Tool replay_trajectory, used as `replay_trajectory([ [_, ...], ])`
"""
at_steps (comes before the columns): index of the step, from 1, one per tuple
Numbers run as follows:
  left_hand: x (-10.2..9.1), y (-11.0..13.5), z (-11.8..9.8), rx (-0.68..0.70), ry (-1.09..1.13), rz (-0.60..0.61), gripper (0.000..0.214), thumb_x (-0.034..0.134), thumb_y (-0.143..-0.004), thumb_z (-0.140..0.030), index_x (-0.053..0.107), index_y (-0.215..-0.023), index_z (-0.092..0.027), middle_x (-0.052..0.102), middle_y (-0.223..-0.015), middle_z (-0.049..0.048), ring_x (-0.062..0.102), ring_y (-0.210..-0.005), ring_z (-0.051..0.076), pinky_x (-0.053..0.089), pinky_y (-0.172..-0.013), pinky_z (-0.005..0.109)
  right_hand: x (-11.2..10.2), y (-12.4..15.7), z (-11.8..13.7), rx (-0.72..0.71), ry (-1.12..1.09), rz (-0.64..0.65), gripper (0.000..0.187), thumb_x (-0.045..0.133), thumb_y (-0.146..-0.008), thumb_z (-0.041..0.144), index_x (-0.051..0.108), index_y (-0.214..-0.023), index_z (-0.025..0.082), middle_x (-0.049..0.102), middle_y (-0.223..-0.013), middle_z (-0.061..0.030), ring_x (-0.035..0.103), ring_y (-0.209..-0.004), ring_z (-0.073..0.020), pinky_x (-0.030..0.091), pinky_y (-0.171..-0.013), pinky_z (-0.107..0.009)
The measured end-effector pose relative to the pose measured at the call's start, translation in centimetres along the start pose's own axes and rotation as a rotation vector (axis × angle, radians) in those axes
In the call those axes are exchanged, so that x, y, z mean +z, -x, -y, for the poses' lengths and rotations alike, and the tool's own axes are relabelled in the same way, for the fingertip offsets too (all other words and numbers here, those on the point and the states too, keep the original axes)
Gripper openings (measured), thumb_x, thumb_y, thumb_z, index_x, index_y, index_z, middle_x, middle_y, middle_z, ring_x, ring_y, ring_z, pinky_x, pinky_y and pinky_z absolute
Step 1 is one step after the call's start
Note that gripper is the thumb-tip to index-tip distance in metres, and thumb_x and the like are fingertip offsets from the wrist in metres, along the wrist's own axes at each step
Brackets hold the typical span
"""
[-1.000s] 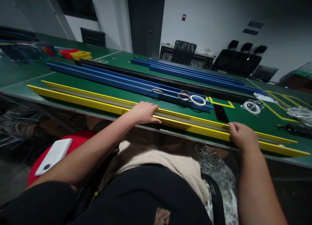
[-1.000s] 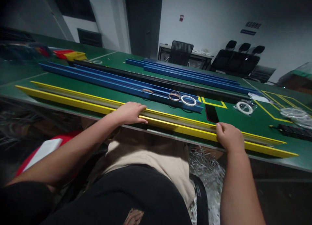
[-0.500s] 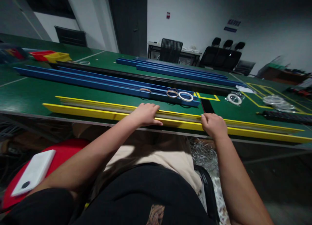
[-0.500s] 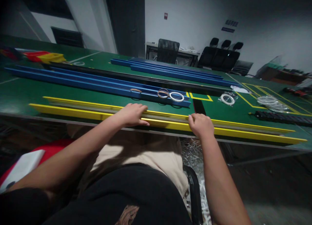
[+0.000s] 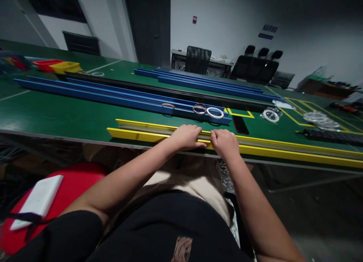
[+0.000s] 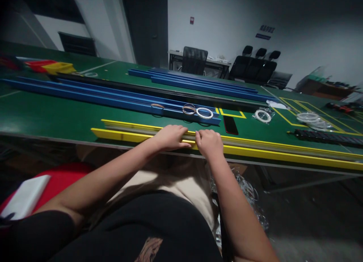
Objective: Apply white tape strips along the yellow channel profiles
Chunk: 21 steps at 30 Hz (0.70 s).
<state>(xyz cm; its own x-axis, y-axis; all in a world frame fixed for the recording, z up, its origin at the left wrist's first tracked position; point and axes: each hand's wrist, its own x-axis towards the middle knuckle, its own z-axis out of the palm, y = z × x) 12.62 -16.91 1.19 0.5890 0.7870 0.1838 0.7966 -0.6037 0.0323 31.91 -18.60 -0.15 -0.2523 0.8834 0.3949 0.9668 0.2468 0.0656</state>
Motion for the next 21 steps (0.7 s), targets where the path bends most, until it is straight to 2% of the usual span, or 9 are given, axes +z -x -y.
replay_trajectory([
  [2,-0.5,2.0,1.9,-0.019,-0.035,0.001,0.07,0.054,-0.084,-0.077,0.058,-0.126,-0.021,0.069,-0.118,0.0124,0.065,-0.107,0.032,0.046,-0.086,0.039,0.3,0.5,-3.1,0.038,0.011,-0.005,0.048,0.031,-0.104,0.04,0.073,-0.091,0.02,0.075,-0.095,-0.0102,0.064,-0.094,-0.0241,0.038,-0.081,-0.035],
  [6,-1.4,6.6,6.4,-0.154,-0.122,0.025,0.067,0.057,-0.086,-0.073,0.056,-0.13,-0.022,0.069,-0.119,0.012,0.063,-0.11,0.031,0.044,-0.089,0.038,0.5,2.1,-12.4,0.191,0.022,0.026,0.044,0.035,-0.1,0.038,0.076,-0.1,0.021,0.076,-0.105,-0.0113,0.065,-0.098,-0.0263,0.04,-0.078,-0.035],
  [9,-1.2,7.3,6.7,-0.061,-0.12,0.026,0.062,0.055,-0.089,-0.07,0.058,-0.127,-0.02,0.069,-0.118,0.013,0.063,-0.11,0.03,0.044,-0.09,0.037,0.0,2.8,-16.2,0.308,0.012,0.088,0.05,0.034,-0.1,0.045,0.077,-0.101,0.019,0.076,-0.105,-0.0149,0.066,-0.095,-0.0284,0.04,-0.072,-0.036],
  [10,-0.9,6.8,6.1,-0.024,-0.117,0.017,0.062,0.054,-0.09,-0.069,0.058,-0.126,-0.019,0.069,-0.117,0.0139,0.063,-0.109,0.03,0.044,-0.09,0.038,-0.3,2.8,-16.1,0.322,0.007,0.101,0.052,0.033,-0.101,0.047,0.077,-0.098,0.018,0.076,-0.103,-0.0155,0.066,-0.093,-0.0284,0.039,-0.07,-0.036],
  [12,-0.2,5.1,4.3,0.014,-0.11,-0.013,0.063,0.054,-0.09,-0.07,0.059,-0.122,-0.016,0.069,-0.114,0.0156,0.064,-0.107,0.031,0.045,-0.089,0.039,-0.7,2.5,-13.8,0.255,-0.026,0.106,0.053,0.032,-0.102,0.048,0.077,-0.097,0.02,0.076,-0.103,-0.0139,0.066,-0.093,-0.0271,0.04,-0.072,-0.035],
  [15,0.6,2.2,1.5,0.042,-0.065,-0.048,0.064,0.057,-0.088,-0.069,0.061,-0.12,-0.014,0.069,-0.113,0.017,0.064,-0.106,0.032,0.047,-0.088,0.039,-0.8,1.6,-8.2,-0.028,-0.088,0.109,0.047,0.034,-0.103,0.048,0.074,-0.106,0.024,0.075,-0.108,-0.0086,0.065,-0.1,-0.0239,0.041,-0.081,-0.033],
  [16,0.7,1.6,0.8,0.048,-0.039,-0.055,0.064,0.058,-0.088,-0.069,0.061,-0.12,-0.014,0.069,-0.113,0.017,0.065,-0.106,0.032,0.047,-0.088,0.039,-0.6,1.3,-6.5,-0.073,-0.076,0.091,0.046,0.036,-0.103,0.05,0.072,-0.111,0.023,0.075,-0.109,-0.0087,0.065,-0.101,-0.0242,0.04,-0.083,-0.033],
  [18,0.7,0.9,0.3,0.06,0.038,-0.072,0.062,0.058,-0.089,-0.066,0.06,-0.125,-0.016,0.07,-0.116,0.0156,0.065,-0.107,0.03,0.048,-0.089,0.039,-0.2,1.0,-4.3,-0.07,-0.039,0.052,0.046,0.038,-0.103,0.051,0.071,-0.112,0.021,0.075,-0.107,-0.0095,0.064,-0.1,-0.0248,0.039,-0.085,-0.034],
  [21,0.5,1.7,1.1,0.059,0.223,-0.16,0.05,0.052,-0.097,-0.056,0.057,-0.132,-0.02,0.068,-0.127,0.011,0.064,-0.114,0.024,0.048,-0.097,0.035,0.5,1.3,-3.7,-0.004,-0.02,-0.016,0.046,0.035,-0.104,0.046,0.071,-0.11,0.02,0.074,-0.105,-0.0101,0.063,-0.098,-0.025,0.037,-0.085,-0.035],
])
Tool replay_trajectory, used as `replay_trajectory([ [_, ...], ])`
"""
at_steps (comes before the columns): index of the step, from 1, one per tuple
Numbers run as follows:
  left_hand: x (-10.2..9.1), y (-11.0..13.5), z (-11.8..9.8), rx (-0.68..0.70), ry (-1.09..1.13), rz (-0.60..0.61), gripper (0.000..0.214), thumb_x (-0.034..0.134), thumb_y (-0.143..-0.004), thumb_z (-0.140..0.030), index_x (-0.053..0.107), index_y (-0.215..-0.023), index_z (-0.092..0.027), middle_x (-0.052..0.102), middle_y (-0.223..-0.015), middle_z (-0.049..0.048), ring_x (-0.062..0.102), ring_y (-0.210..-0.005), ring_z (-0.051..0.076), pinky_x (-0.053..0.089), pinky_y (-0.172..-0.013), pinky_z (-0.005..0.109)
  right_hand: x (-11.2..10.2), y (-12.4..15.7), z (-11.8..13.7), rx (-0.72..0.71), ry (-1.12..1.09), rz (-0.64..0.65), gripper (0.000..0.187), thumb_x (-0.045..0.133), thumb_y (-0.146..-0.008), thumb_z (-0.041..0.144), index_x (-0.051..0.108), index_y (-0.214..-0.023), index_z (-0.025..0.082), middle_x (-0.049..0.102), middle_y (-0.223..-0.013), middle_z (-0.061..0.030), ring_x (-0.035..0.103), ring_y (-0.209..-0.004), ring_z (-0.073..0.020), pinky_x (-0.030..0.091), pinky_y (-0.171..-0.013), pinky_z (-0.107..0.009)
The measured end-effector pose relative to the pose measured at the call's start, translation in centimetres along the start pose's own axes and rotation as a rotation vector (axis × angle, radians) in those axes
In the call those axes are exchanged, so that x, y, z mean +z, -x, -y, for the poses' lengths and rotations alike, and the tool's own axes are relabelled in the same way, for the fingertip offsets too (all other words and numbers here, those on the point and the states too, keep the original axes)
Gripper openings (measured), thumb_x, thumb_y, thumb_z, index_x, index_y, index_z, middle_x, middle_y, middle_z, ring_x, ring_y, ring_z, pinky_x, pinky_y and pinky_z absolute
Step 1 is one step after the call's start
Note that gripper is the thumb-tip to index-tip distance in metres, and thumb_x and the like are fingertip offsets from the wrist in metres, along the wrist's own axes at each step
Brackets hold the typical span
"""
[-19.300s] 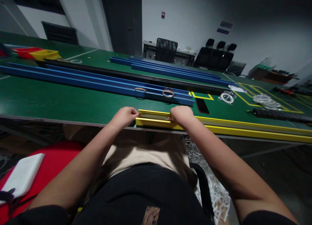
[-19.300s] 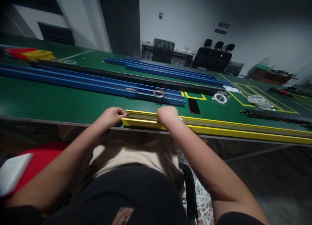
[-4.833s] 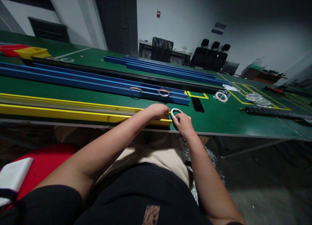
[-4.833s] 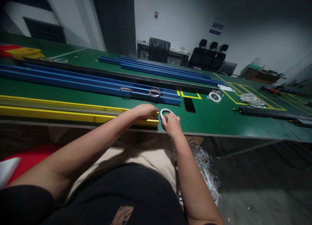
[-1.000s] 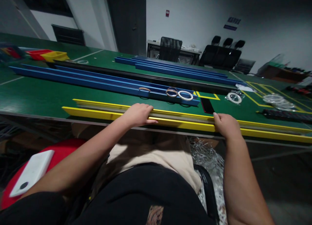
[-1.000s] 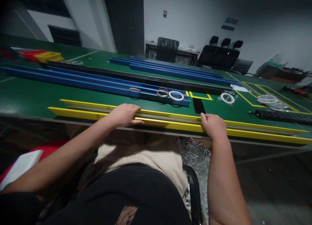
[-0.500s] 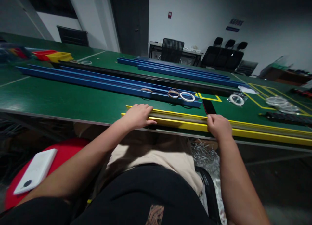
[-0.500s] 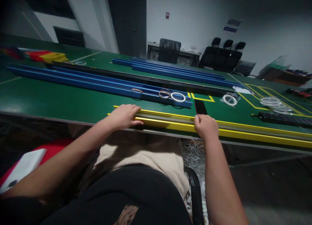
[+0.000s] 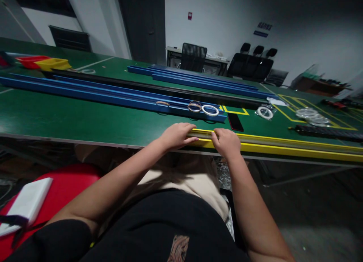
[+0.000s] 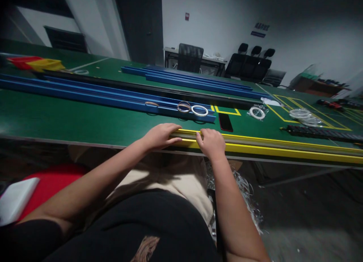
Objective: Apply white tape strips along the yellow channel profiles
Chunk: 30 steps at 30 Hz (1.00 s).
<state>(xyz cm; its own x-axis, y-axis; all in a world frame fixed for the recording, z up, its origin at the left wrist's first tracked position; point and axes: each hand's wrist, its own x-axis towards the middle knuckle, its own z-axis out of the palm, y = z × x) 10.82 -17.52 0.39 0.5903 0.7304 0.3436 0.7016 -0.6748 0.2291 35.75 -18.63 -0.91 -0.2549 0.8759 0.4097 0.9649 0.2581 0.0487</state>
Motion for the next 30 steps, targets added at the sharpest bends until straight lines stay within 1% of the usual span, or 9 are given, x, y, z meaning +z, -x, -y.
replay_trajectory([
  [3,-0.9,1.9,1.8,-0.081,0.12,-0.163,0.033,0.046,-0.101,-0.042,0.062,-0.121,-0.022,0.068,-0.124,0.0075,0.062,-0.116,0.02,0.047,-0.103,0.033,0.6,0.5,-0.6,0.014,-0.03,-0.058,0.043,0.035,-0.103,0.04,0.072,-0.11,0.019,0.074,-0.107,-0.0098,0.063,-0.099,-0.0249,0.036,-0.088,-0.036],
  [5,-1.3,3.3,3.3,-0.153,0.134,-0.233,0.028,0.045,-0.101,-0.038,0.066,-0.109,-0.022,0.068,-0.114,0.0062,0.063,-0.107,0.019,0.049,-0.097,0.032,0.9,0.7,-0.6,0.033,-0.053,-0.089,0.04,0.037,-0.102,0.037,0.072,-0.107,0.02,0.075,-0.107,-0.0096,0.063,-0.099,-0.0252,0.036,-0.09,-0.036],
  [7,-1.3,4.4,4.7,-0.197,0.119,-0.246,0.026,0.047,-0.1,-0.036,0.069,-0.104,-0.022,0.067,-0.104,0.0049,0.063,-0.093,0.017,0.051,-0.087,0.03,1.1,0.7,-0.2,0.076,-0.083,-0.129,0.037,0.039,-0.101,0.034,0.072,-0.104,0.019,0.075,-0.105,-0.0097,0.063,-0.099,-0.0255,0.036,-0.091,-0.037],
  [9,-0.8,5.3,5.9,-0.204,0.082,-0.229,0.025,0.05,-0.098,-0.036,0.071,-0.108,-0.024,0.065,-0.096,0.0035,0.061,-0.084,0.016,0.049,-0.078,0.028,1.2,0.6,0.9,0.125,-0.133,-0.189,0.034,0.04,-0.1,0.031,0.072,-0.105,0.019,0.075,-0.106,-0.01,0.063,-0.101,-0.0256,0.036,-0.093,-0.038],
  [11,0.0,5.8,6.6,-0.199,0.043,-0.257,0.025,0.053,-0.097,-0.037,0.072,-0.11,-0.026,0.062,-0.089,0.0026,0.059,-0.079,0.016,0.047,-0.073,0.027,1.4,0.4,2.5,0.134,-0.197,-0.255,0.031,0.042,-0.1,0.028,0.071,-0.106,0.019,0.074,-0.108,-0.0099,0.062,-0.103,-0.0253,0.036,-0.095,-0.038],
  [15,1.6,6.5,7.1,-0.188,-0.023,-0.339,0.023,0.056,-0.097,-0.037,0.075,-0.102,-0.024,0.062,-0.082,0.0026,0.056,-0.072,0.015,0.042,-0.068,0.027,2.0,0.0,6.2,0.008,-0.277,-0.319,0.025,0.047,-0.099,0.027,0.07,-0.105,0.02,0.074,-0.113,-0.0081,0.063,-0.108,-0.0226,0.036,-0.098,-0.037],
  [18,2.0,6.7,7.0,-0.192,-0.092,-0.277,0.023,0.057,-0.097,-0.037,0.077,-0.101,-0.026,0.067,-0.083,0.0032,0.058,-0.071,0.015,0.041,-0.065,0.027,3.0,0.0,7.4,-0.034,-0.257,-0.351,0.023,0.05,-0.099,0.027,0.071,-0.103,0.021,0.075,-0.117,-0.0069,0.063,-0.111,-0.0218,0.034,-0.1,-0.038],
  [23,1.8,6.6,6.5,-0.223,-0.181,-0.129,0.025,0.058,-0.095,-0.034,0.077,-0.111,-0.028,0.074,-0.094,0.0042,0.065,-0.078,0.018,0.042,-0.065,0.028,4.4,0.7,6.9,-0.056,-0.218,-0.413,0.019,0.053,-0.097,0.027,0.072,-0.101,0.022,0.074,-0.124,-0.0056,0.062,-0.122,-0.0221,0.032,-0.104,-0.039],
  [30,1.8,6.5,6.6,-0.251,-0.16,-0.075,0.025,0.057,-0.095,-0.033,0.077,-0.108,-0.026,0.075,-0.095,0.0044,0.066,-0.081,0.018,0.042,-0.067,0.029,4.7,1.0,6.9,-0.073,-0.208,-0.436,0.018,0.054,-0.097,0.027,0.072,-0.097,0.022,0.073,-0.127,-0.0054,0.063,-0.123,-0.022,0.031,-0.104,-0.039],
])
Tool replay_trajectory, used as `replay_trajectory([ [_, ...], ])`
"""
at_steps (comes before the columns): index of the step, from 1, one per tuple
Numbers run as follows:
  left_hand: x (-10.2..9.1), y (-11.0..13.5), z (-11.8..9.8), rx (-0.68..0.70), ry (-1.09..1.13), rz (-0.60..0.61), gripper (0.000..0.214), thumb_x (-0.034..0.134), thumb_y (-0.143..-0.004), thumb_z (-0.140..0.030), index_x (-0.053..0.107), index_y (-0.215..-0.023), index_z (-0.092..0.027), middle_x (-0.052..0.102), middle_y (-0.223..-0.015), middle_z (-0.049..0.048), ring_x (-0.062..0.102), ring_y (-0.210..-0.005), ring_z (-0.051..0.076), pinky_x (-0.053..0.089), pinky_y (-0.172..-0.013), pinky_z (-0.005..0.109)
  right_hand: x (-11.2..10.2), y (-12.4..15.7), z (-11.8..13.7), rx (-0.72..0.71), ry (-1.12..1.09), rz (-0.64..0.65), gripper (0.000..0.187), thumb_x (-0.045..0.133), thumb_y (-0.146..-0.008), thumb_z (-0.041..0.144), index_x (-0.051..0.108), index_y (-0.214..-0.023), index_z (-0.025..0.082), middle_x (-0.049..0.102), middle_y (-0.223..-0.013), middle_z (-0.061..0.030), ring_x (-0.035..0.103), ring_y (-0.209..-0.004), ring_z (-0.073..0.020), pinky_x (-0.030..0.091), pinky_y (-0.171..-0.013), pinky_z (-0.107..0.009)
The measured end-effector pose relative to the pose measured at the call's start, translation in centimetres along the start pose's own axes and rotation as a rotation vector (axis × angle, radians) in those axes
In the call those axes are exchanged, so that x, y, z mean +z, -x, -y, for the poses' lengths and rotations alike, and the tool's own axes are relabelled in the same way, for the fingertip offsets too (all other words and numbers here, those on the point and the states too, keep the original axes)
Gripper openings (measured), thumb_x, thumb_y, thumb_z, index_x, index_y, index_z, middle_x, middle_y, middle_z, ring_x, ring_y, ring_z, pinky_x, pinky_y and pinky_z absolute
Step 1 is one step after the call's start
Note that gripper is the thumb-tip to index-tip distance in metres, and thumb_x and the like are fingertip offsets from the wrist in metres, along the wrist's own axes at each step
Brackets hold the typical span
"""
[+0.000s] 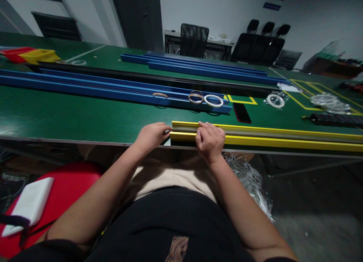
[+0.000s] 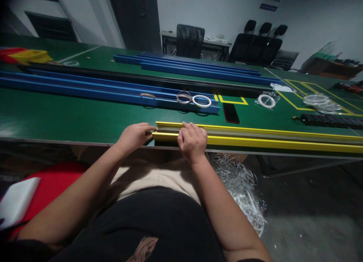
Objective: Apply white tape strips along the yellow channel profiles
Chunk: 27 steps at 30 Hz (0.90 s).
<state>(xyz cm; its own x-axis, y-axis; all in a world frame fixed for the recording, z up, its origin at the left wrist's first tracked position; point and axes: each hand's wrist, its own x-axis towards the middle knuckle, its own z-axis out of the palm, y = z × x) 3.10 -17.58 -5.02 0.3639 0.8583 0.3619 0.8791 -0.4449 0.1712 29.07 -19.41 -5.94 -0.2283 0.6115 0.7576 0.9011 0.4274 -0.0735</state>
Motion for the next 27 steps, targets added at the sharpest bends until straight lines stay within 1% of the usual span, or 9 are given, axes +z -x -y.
replay_trajectory([
  [2,0.0,-0.1,0.0,-0.021,0.016,0.002,0.026,0.059,-0.094,-0.036,0.077,-0.109,-0.026,0.075,-0.095,0.0045,0.066,-0.08,0.018,0.041,-0.067,0.029,0.0,0.0,0.0,0.002,0.001,0.006,0.018,0.054,-0.097,0.027,0.072,-0.097,0.023,0.073,-0.127,-0.0053,0.063,-0.123,-0.022,0.031,-0.104,-0.039],
  [5,-0.1,-0.2,0.0,-0.1,0.008,-0.018,0.031,0.059,-0.095,-0.044,0.076,-0.113,-0.025,0.075,-0.096,0.0053,0.065,-0.079,0.019,0.04,-0.066,0.03,-0.1,0.1,0.0,0.002,0.0,0.003,0.018,0.055,-0.097,0.027,0.072,-0.097,0.023,0.073,-0.128,-0.0046,0.063,-0.124,-0.0218,0.031,-0.104,-0.039],
  [7,-0.2,-0.3,-0.1,-0.125,0.004,-0.004,0.031,0.058,-0.095,-0.045,0.077,-0.111,-0.026,0.075,-0.095,0.0051,0.065,-0.078,0.019,0.039,-0.065,0.03,0.0,0.2,0.0,0.0,0.0,-0.003,0.018,0.055,-0.097,0.028,0.072,-0.098,0.023,0.073,-0.128,-0.0043,0.063,-0.124,-0.0218,0.031,-0.103,-0.039],
  [10,-0.3,-0.3,-0.1,-0.107,0.022,0.025,0.028,0.058,-0.095,-0.043,0.077,-0.106,-0.026,0.076,-0.096,0.0045,0.065,-0.079,0.019,0.039,-0.065,0.031,0.0,0.2,-0.1,-0.003,0.001,-0.005,0.019,0.054,-0.097,0.028,0.072,-0.097,0.024,0.073,-0.128,-0.0043,0.063,-0.123,-0.0219,0.031,-0.103,-0.04],
  [14,-0.3,-0.3,-0.1,-0.063,0.063,0.018,0.027,0.058,-0.095,-0.042,0.076,-0.104,-0.024,0.075,-0.096,0.0048,0.065,-0.08,0.019,0.04,-0.067,0.03,0.1,0.2,0.0,-0.004,0.013,0.004,0.019,0.055,-0.096,0.029,0.073,-0.096,0.024,0.073,-0.127,-0.0047,0.063,-0.123,-0.0223,0.031,-0.103,-0.04],
  [18,-0.2,-0.4,0.0,-0.025,0.106,0.03,0.03,0.053,-0.098,-0.041,0.076,-0.103,-0.023,0.076,-0.099,0.0056,0.067,-0.085,0.02,0.041,-0.069,0.03,0.1,0.3,0.0,-0.011,0.017,-0.001,0.018,0.055,-0.096,0.028,0.073,-0.096,0.024,0.073,-0.127,-0.0045,0.063,-0.123,-0.0225,0.032,-0.103,-0.04],
  [22,-0.3,-0.9,-0.2,-0.06,0.133,0.05,0.031,0.054,-0.096,-0.041,0.077,-0.102,-0.022,0.077,-0.1,0.0073,0.067,-0.087,0.021,0.043,-0.071,0.031,0.2,0.3,-0.1,-0.018,0.009,-0.022,0.017,0.056,-0.096,0.029,0.073,-0.095,0.025,0.073,-0.127,-0.0029,0.063,-0.122,-0.0214,0.032,-0.102,-0.039],
  [24,-0.3,-1.1,-0.5,-0.09,0.206,0.067,0.031,0.055,-0.095,-0.041,0.078,-0.098,-0.021,0.077,-0.098,0.0076,0.067,-0.085,0.021,0.044,-0.072,0.031,0.2,0.3,-0.1,-0.017,0.01,-0.016,0.017,0.056,-0.096,0.029,0.073,-0.095,0.025,0.073,-0.127,-0.0032,0.063,-0.122,-0.0216,0.032,-0.102,-0.039],
  [27,-0.3,-1.5,-0.7,-0.158,0.422,0.107,0.031,0.058,-0.092,-0.043,0.078,-0.092,-0.019,0.077,-0.091,0.0066,0.067,-0.082,0.02,0.045,-0.072,0.03,0.1,0.3,-0.1,-0.013,0.009,0.005,0.018,0.056,-0.095,0.029,0.073,-0.095,0.024,0.073,-0.127,-0.0043,0.063,-0.122,-0.0221,0.032,-0.103,-0.039],
])
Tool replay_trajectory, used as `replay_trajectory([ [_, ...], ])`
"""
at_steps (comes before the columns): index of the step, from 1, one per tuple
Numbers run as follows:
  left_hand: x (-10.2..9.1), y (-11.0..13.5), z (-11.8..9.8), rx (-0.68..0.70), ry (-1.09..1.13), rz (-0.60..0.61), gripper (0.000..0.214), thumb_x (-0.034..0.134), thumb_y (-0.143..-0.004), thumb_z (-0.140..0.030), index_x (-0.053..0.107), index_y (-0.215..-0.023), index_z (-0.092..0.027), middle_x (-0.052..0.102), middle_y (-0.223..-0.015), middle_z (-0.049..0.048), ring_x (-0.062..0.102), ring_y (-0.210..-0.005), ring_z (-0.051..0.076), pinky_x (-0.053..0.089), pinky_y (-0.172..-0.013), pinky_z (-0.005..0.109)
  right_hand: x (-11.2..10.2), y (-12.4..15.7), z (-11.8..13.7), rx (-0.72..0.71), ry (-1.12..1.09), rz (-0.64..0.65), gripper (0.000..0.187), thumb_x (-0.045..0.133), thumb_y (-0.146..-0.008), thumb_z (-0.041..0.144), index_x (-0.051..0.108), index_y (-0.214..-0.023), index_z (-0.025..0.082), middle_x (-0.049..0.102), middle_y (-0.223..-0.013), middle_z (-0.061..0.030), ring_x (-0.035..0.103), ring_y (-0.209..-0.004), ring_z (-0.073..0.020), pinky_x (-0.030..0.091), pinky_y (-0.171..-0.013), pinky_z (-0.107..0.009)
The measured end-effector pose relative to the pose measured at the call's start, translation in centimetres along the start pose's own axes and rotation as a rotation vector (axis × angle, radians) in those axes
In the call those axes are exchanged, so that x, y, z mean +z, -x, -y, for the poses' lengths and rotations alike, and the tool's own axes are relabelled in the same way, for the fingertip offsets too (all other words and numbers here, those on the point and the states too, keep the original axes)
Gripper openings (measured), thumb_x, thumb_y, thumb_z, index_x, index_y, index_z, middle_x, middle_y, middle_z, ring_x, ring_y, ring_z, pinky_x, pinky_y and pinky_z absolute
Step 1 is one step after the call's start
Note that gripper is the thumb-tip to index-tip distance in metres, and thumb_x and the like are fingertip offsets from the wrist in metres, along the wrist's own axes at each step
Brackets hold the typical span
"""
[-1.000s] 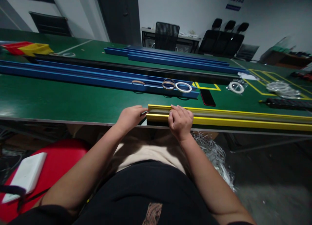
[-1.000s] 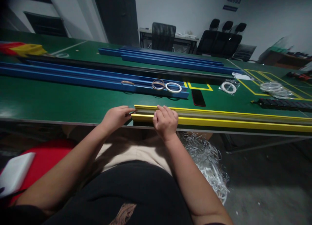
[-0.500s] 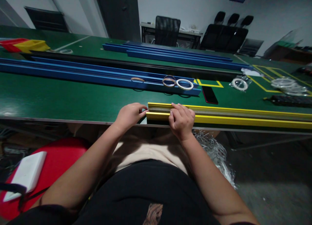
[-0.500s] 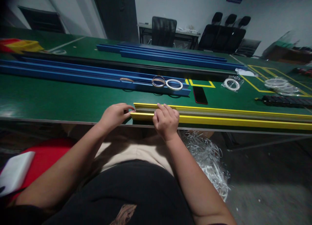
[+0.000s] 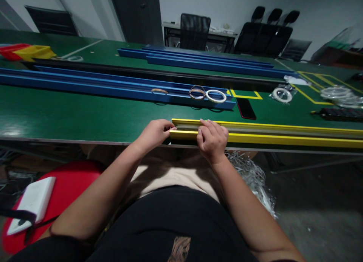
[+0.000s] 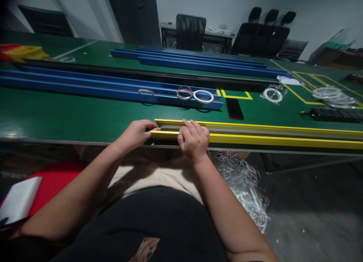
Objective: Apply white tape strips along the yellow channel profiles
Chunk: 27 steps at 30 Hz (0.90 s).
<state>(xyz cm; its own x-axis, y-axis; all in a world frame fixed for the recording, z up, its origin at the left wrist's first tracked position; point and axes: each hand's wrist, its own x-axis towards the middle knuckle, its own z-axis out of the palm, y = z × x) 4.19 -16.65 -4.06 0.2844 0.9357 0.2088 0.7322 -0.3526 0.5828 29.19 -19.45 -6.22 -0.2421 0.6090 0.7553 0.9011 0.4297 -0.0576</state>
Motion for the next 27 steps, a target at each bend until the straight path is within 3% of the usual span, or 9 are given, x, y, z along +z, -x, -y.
replay_trajectory([
  [5,-0.2,-1.1,0.2,-0.213,0.374,0.024,0.034,0.072,-0.078,-0.05,0.079,-0.084,-0.018,0.077,-0.08,0.0058,0.066,-0.072,0.019,0.046,-0.068,0.029,-0.2,0.0,0.1,0.019,-0.021,0.04,0.021,0.054,-0.097,0.029,0.073,-0.097,0.024,0.072,-0.13,-0.0053,0.061,-0.125,-0.0231,0.031,-0.104,-0.04],
  [10,-0.4,-1.6,-1.1,-0.29,0.511,0.067,0.033,0.076,-0.072,-0.05,0.079,-0.077,-0.018,0.074,-0.07,0.0055,0.062,-0.065,0.017,0.044,-0.06,0.028,-0.2,0.0,0.1,0.034,-0.025,0.078,0.022,0.053,-0.097,0.03,0.074,-0.099,0.025,0.071,-0.131,-0.0053,0.059,-0.126,-0.0236,0.029,-0.105,-0.041],
  [17,-0.4,-1.5,-2.7,-0.257,0.422,0.041,0.033,0.074,-0.074,-0.05,0.078,-0.075,-0.017,0.072,-0.068,0.0037,0.059,-0.061,0.015,0.04,-0.059,0.027,-2.1,-1.3,1.0,0.099,-0.041,0.164,0.028,0.047,-0.102,0.035,0.073,-0.1,0.025,0.072,-0.121,-0.0066,0.059,-0.11,-0.0233,0.034,-0.094,-0.039],
  [22,-0.8,-1.1,-2.9,-0.213,0.345,0.02,0.034,0.071,-0.077,-0.05,0.076,-0.075,-0.016,0.069,-0.066,0.0031,0.057,-0.061,0.015,0.037,-0.057,0.027,-3.7,-3.9,1.7,0.031,-0.152,0.392,0.026,0.048,-0.102,0.033,0.073,-0.103,0.025,0.072,-0.098,-0.005,0.061,-0.094,-0.0206,0.037,-0.08,-0.032],
  [27,-0.7,-0.8,-2.1,-0.25,0.337,-0.013,0.038,0.069,-0.078,-0.053,0.077,-0.077,-0.016,0.071,-0.068,0.0046,0.057,-0.059,0.015,0.037,-0.055,0.028,-2.7,-7.6,1.3,-0.048,-0.201,0.576,0.021,0.055,-0.095,0.022,0.075,-0.095,0.027,0.072,-0.092,-0.0014,0.061,-0.082,-0.0166,0.034,-0.066,-0.028],
])
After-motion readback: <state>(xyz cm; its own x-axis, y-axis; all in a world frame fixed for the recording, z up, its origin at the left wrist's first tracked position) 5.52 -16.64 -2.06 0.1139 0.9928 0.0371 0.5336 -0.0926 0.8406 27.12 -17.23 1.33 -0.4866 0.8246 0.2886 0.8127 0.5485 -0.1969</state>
